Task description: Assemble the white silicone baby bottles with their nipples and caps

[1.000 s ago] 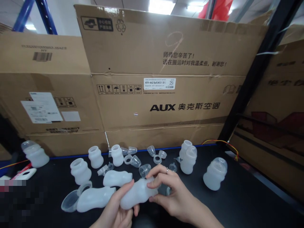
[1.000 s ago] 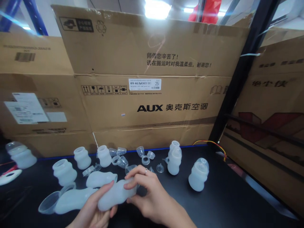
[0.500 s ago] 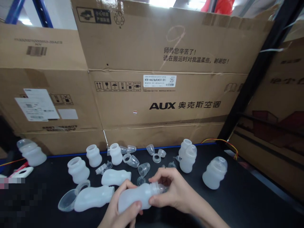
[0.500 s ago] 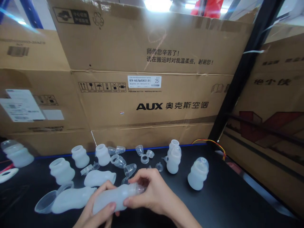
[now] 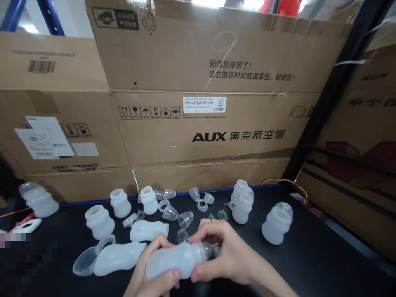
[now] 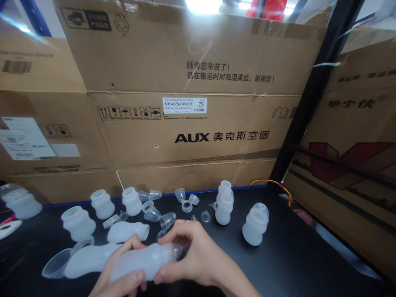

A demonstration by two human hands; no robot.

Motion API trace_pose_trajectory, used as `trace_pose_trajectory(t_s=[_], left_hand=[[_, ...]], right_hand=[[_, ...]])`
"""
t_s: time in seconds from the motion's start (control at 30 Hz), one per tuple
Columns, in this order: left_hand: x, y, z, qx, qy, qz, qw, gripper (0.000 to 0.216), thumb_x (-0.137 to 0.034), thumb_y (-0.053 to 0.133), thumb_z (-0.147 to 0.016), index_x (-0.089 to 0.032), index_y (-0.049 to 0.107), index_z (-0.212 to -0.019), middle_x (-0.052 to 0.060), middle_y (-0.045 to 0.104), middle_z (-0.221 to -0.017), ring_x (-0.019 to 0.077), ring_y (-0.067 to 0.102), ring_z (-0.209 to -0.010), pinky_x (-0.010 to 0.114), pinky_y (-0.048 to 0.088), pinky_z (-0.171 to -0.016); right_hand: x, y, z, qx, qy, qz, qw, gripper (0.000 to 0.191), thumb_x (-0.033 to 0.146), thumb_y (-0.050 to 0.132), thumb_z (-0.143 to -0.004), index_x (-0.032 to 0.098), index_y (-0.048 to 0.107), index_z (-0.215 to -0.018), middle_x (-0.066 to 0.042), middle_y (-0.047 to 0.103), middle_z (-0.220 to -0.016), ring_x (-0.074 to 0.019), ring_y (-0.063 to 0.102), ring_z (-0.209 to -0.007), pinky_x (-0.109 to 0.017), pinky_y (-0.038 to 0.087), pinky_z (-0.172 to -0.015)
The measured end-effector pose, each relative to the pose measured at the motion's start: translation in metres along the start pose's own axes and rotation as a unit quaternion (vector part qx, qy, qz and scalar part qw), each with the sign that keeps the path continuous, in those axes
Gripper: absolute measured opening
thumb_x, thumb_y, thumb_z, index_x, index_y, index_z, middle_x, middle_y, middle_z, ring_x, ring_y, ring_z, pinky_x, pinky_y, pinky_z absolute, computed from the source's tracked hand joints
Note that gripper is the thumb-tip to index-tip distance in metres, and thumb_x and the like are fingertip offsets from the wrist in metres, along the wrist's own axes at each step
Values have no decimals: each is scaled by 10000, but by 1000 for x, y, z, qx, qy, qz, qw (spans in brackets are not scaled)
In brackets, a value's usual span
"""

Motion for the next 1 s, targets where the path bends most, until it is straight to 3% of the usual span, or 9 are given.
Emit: trace_pose_trajectory(t_s=[0.13,0.23,0.37,0.47,0.63,0.7,0.83,0.9,1.0], left_hand=[[9,2,-9,30,-144,124,981,445,-591,767,-821,-198,559,-834,-11,650,-522,19,352,-271,116,181,-313],[20,2,-9,9,-215,161,963,425,-560,716,-873,-156,619,-783,-2,635,-502,27,380,-251,121,230,-284],[21,6,-9,28,-171,197,965,409,-521,810,-797,-157,630,-746,10,669,-531,34,425,-264,121,292,-297],[24,3,-12,20,-148,202,968,400,-523,823,-781,-167,644,-750,26,691,-537,47,429,-253,133,295,-287],[40,-4,-11,3,-328,136,935,832,-695,378,-995,-146,563,-398,-30,270,-221,47,269,-165,150,152,-225],[37,-3,-10,-3,-353,128,927,860,-685,313,-1014,-158,532,-370,-30,259,-221,42,250,-155,150,136,-217],[20,-2,-10,-36,-258,118,958,564,-614,603,-921,-138,641,-619,-19,508,-362,30,282,-190,140,229,-223],[12,0,-10,-16,-199,126,972,426,-586,711,-854,-175,624,-781,-10,624,-474,37,333,-219,139,283,-240],[6,4,-9,29,-126,112,985,423,-578,762,-832,-218,538,-843,-18,666,-544,49,428,-257,131,350,-286]], right_hand=[[6,4,4,13,-100,115,988,377,328,969,-693,241,822,-1029,-48,690,-1038,-228,658,-977,-343,514,-862],[7,6,6,15,-133,154,979,336,312,926,-766,255,819,-1079,-73,697,-1145,-234,681,-1038,-352,519,-928],[3,2,1,-27,-96,155,983,518,474,1014,-588,231,827,-1006,-23,687,-886,-207,647,-828,-313,518,-761],[2,2,-1,-36,-81,153,984,517,471,1015,-590,214,816,-993,-10,668,-842,-194,627,-788,-301,502,-724],[12,10,8,1,-181,193,964,285,208,855,-857,236,774,-1129,-73,655,-1185,-204,653,-1038,-303,526,-900],[12,9,10,9,-183,205,961,259,184,833,-875,240,772,-1120,-76,643,-1224,-203,650,-1060,-298,527,-910],[3,4,5,-3,-114,202,973,505,418,998,-661,251,791,-1091,-55,691,-1066,-243,660,-977,-365,522,-903],[-1,3,2,-14,-77,195,978,543,477,1019,-586,252,811,-1034,-37,693,-963,-238,644,-899,-360,515,-832],[-9,6,-1,-20,-2,120,993,519,513,1011,-570,210,801,-936,-9,673,-818,-185,605,-730,-290,485,-652]])
Point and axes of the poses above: each hand's wrist, its own z-axis away from the middle knuckle, its own y-axis out of the palm, x = y × z, the point moved 5 cm from there along -z, towards the middle knuckle
